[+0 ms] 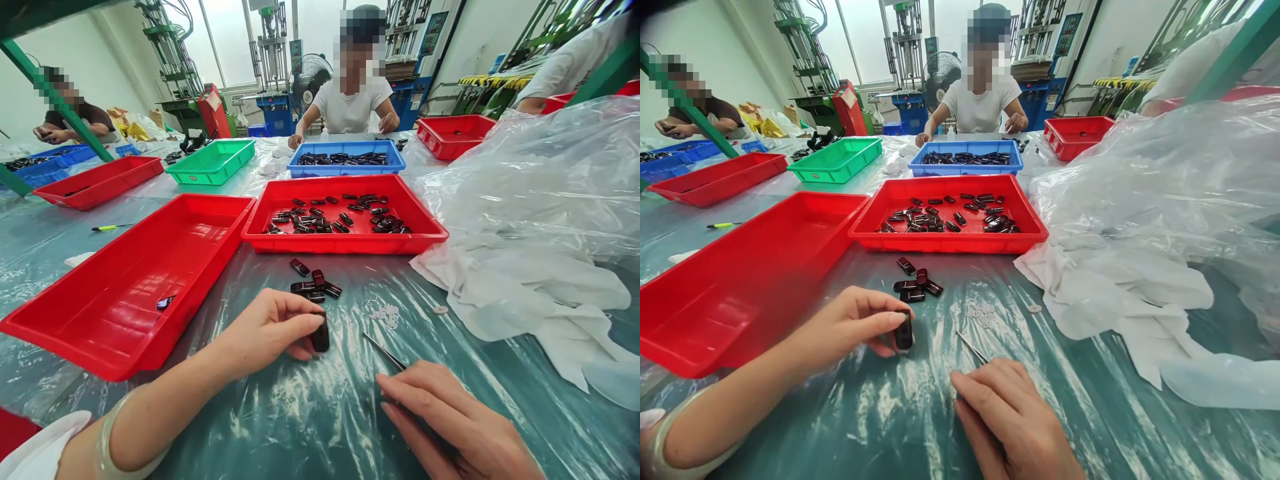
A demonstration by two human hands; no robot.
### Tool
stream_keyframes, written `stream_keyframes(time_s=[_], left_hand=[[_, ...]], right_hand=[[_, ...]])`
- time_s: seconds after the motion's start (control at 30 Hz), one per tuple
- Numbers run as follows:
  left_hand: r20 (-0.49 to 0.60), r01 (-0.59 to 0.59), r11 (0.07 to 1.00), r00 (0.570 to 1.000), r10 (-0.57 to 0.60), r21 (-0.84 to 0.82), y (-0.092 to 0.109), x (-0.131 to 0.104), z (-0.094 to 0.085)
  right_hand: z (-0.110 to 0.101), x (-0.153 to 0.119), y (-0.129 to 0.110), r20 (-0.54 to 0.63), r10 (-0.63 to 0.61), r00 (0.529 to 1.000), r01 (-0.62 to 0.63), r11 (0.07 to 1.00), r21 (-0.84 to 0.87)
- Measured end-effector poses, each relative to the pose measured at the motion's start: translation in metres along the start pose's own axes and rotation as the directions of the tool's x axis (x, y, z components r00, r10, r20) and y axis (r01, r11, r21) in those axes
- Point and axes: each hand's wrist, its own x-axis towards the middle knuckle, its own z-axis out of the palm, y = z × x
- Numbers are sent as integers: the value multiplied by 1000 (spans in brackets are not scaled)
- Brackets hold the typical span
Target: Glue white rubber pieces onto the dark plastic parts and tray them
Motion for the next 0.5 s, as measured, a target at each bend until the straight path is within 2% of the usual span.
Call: stream_keyframes(time_s=[0.07, 0.13, 0.23, 0.43, 0.5], left_hand=[[93, 73, 981, 994, -57, -181, -1, -1, 8], [153, 111, 963, 985, -75, -244, -4, -1, 14], [204, 141, 954, 975, -87, -264, -10, 1, 20], [237, 204, 939, 961, -139, -279, -16, 3, 25], [254, 216, 934, 956, -144, -284, -18, 3, 26]], right_hand=[[1, 0, 0, 1, 9, 1000, -9, 1000, 6], [2, 0, 0, 3, 11, 1000, -11, 1000, 14], [1, 1, 0, 10, 17, 1000, -17, 1000, 8], [2, -1, 0, 29, 4, 1000, -4, 1000, 9], [0, -3, 1, 1, -5, 1000, 5, 1000, -29]])
